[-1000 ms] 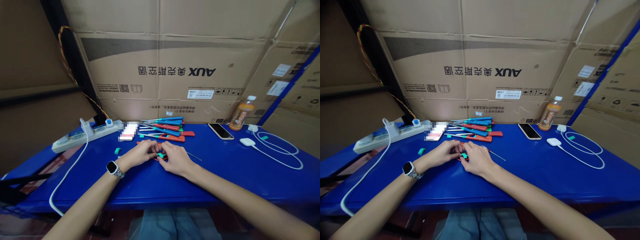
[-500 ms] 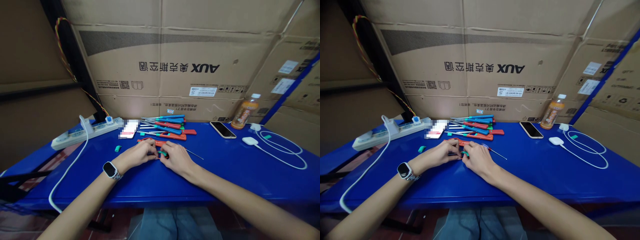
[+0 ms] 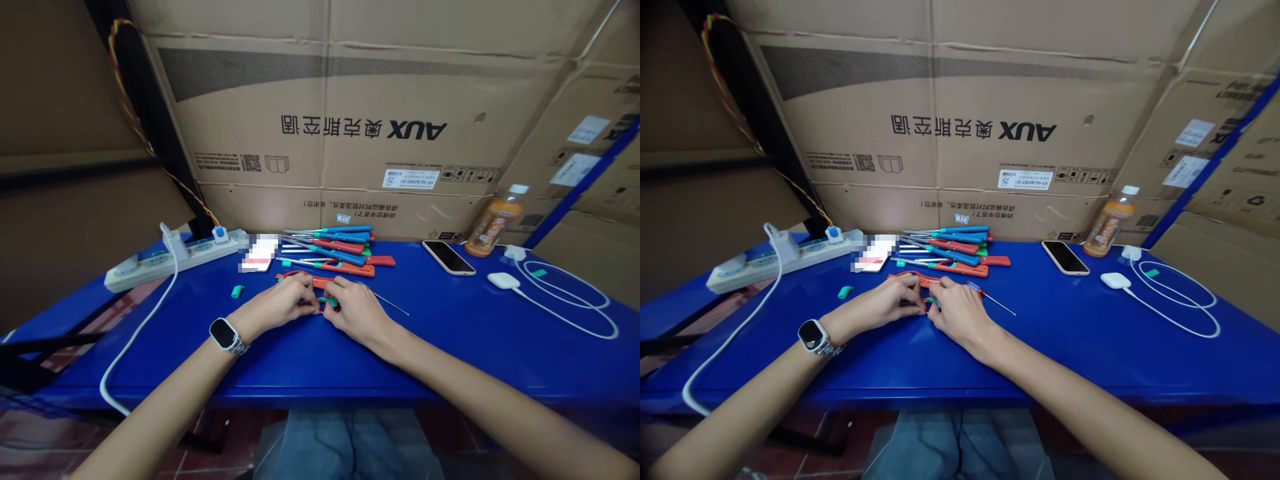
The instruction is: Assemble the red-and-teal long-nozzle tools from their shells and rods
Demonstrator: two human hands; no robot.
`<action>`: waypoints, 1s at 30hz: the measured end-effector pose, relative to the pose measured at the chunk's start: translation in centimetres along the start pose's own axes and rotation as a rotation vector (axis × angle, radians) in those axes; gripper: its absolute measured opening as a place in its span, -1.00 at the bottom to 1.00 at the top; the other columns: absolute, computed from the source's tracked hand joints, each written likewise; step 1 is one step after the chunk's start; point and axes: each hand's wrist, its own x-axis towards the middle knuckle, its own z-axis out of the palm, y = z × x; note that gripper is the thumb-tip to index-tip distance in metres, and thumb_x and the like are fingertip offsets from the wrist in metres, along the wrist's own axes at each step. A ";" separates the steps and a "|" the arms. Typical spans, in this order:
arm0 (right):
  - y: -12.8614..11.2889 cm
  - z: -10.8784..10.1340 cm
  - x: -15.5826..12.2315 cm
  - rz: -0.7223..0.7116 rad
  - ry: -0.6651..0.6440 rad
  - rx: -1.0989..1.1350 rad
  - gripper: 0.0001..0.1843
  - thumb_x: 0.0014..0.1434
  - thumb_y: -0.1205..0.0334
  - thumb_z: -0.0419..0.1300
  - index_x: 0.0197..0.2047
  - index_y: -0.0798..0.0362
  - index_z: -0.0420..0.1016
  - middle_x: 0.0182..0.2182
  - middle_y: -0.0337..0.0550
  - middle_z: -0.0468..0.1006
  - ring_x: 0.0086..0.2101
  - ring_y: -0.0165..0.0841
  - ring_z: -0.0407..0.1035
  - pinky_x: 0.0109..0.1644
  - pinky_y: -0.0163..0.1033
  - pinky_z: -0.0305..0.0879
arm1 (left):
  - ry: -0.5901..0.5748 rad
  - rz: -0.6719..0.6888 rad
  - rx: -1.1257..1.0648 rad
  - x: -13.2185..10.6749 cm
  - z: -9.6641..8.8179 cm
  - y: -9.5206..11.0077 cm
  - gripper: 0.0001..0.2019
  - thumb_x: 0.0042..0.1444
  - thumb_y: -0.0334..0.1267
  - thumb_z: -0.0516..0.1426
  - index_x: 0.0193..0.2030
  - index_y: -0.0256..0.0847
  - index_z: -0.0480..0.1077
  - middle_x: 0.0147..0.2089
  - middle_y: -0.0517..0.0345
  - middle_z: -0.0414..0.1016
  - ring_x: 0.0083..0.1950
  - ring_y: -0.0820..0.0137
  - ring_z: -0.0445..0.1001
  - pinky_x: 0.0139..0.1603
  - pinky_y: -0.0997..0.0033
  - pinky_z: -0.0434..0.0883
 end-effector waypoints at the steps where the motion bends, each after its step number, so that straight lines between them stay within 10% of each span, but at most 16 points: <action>1: 0.0 -0.1 0.0 0.003 -0.004 0.003 -0.82 0.20 0.26 0.12 -0.15 0.02 0.51 -0.20 -0.12 0.51 -0.38 -0.33 0.42 -0.43 -0.28 0.04 | 0.000 0.005 -0.004 0.0 0.0 0.0 -0.78 0.27 -0.19 0.12 -0.25 -0.19 0.57 -0.20 0.05 0.42 -0.14 0.30 0.40 -0.09 0.33 0.34; 30: 0.8 -0.4 0.5 -0.033 -0.063 0.062 -0.90 0.23 0.27 0.17 -0.18 0.07 0.47 -0.20 -0.09 0.47 -0.29 -0.30 0.42 -0.32 -0.27 0.14 | 0.016 0.043 0.022 0.0 -0.1 -0.4 -0.79 0.28 -0.21 0.12 -0.23 -0.15 0.59 -0.21 0.09 0.41 -0.14 0.33 0.38 -0.06 0.35 0.30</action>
